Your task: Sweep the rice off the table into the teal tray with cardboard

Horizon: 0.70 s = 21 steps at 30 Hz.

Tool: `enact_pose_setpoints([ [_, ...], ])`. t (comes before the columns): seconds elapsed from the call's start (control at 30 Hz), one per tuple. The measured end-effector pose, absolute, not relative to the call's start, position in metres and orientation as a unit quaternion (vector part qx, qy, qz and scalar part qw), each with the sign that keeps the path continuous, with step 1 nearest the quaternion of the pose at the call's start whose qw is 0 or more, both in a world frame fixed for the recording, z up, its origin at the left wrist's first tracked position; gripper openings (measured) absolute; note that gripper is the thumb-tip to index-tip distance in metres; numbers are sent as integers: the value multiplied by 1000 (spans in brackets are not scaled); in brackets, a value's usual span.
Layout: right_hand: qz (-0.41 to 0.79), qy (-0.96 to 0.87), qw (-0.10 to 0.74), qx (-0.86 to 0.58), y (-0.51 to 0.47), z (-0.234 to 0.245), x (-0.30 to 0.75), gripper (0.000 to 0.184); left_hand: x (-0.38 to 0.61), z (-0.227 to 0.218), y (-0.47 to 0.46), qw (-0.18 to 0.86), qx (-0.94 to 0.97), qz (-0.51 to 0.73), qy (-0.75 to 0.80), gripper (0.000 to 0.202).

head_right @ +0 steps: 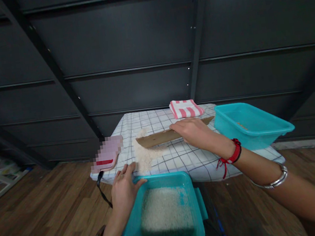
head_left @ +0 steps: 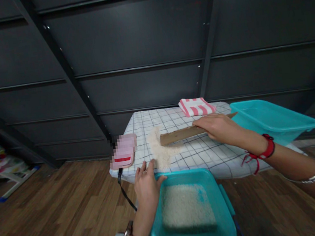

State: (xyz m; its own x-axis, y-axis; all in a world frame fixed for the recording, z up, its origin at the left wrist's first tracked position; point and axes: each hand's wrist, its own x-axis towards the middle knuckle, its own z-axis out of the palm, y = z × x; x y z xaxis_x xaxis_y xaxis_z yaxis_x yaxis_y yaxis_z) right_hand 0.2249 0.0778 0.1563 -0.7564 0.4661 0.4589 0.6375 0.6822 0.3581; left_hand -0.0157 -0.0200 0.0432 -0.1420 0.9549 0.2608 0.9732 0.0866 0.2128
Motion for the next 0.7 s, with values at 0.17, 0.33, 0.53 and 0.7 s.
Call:
enact_pose_setpoints([
  [0.17,-248,-903,156,-314,75,158,225,41,-16,44,-21,10,-669,-160,-725,45],
  [0.33,-239,-916,155,-281,68,161,230,41,-16,45,-21,-7,-671,-158,-724,44],
  [0.53,-230,-925,152,-263,58,167,237,42,-16,42,-20,1,-672,-169,-721,43],
  [0.7,-257,-901,143,-320,59,165,234,38,-16,42,-20,6,-671,-177,-720,43],
])
